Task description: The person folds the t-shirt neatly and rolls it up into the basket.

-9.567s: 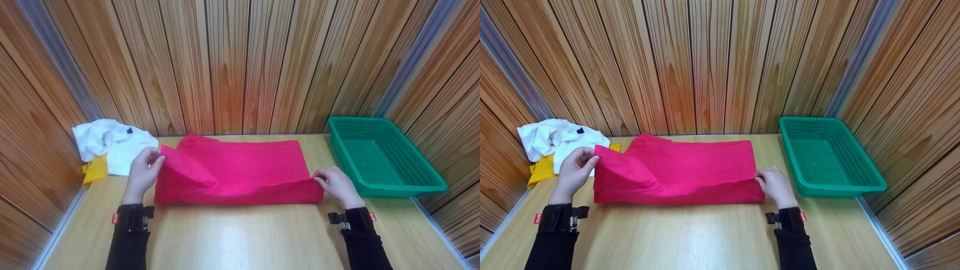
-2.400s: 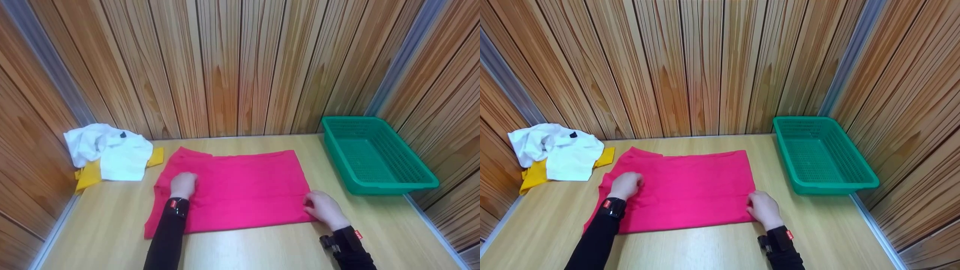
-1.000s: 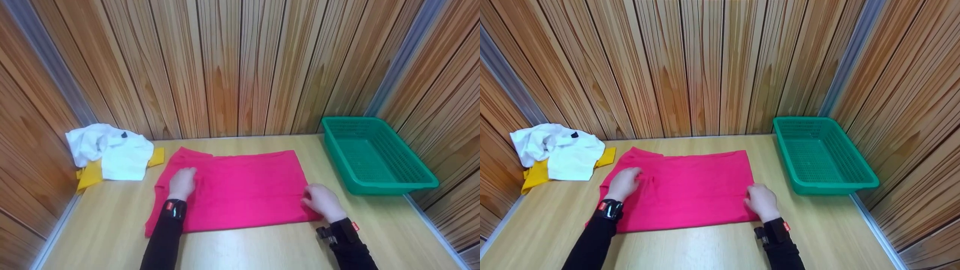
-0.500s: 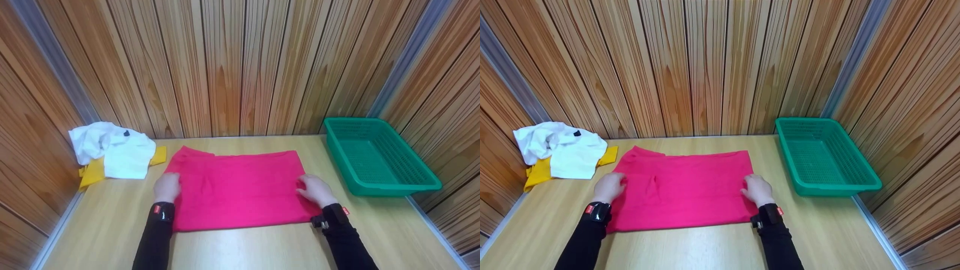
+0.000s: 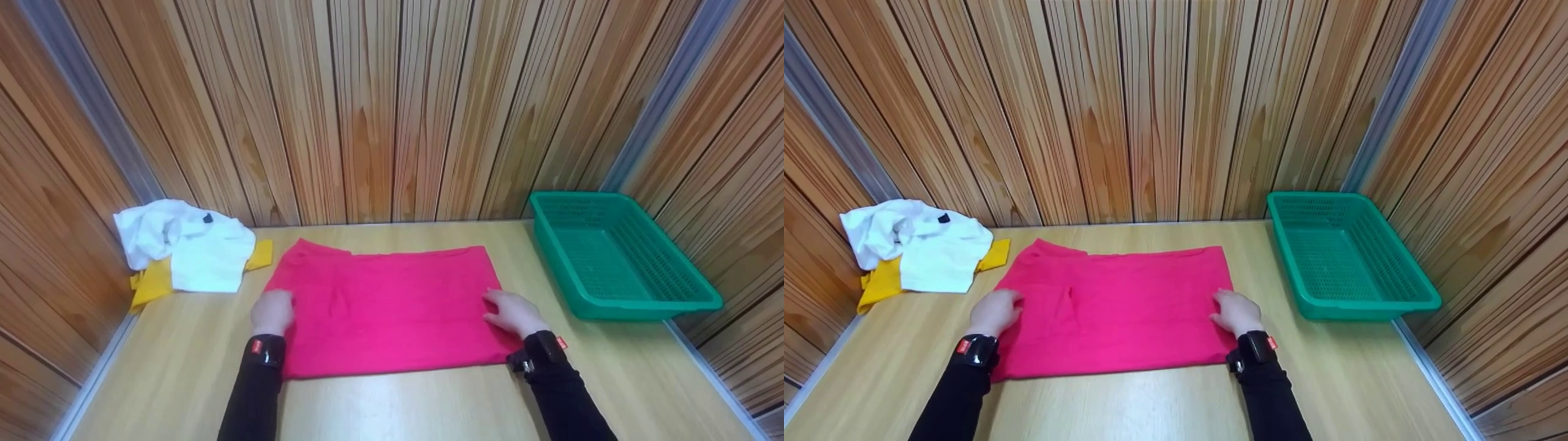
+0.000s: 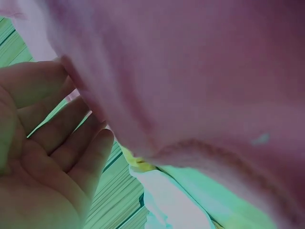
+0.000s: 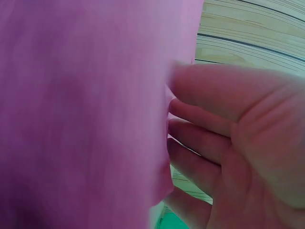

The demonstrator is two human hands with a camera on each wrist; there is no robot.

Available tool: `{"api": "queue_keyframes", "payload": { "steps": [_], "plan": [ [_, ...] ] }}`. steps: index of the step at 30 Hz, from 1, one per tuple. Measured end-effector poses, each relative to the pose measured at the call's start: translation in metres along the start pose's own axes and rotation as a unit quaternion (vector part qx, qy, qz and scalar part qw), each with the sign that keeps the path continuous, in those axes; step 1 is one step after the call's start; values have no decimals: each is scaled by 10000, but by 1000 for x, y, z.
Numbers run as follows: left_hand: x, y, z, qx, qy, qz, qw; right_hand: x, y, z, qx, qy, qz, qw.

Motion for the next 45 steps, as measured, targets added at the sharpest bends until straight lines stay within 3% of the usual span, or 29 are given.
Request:
{"api": "queue_keyframes", "payload": {
  "steps": [8,31,45],
  "plan": [
    [0,1,-4,-239,-117,-29,9996,3,0,-7,-22,-27,-2,10000],
    [0,-5,-34,131,303,188,9993,-2,1,-27,166,-160,-325,9992],
    [-3,-5,-43,315,404,241,9984,-3,5,-33,282,-233,-419,9985]
  ]
}}
Point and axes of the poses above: each hand's wrist, its own z-axis towards the middle knuckle, its own y-axis out of the palm, x = y × z, the point moved 1 cm from there along z, towards the middle knuckle
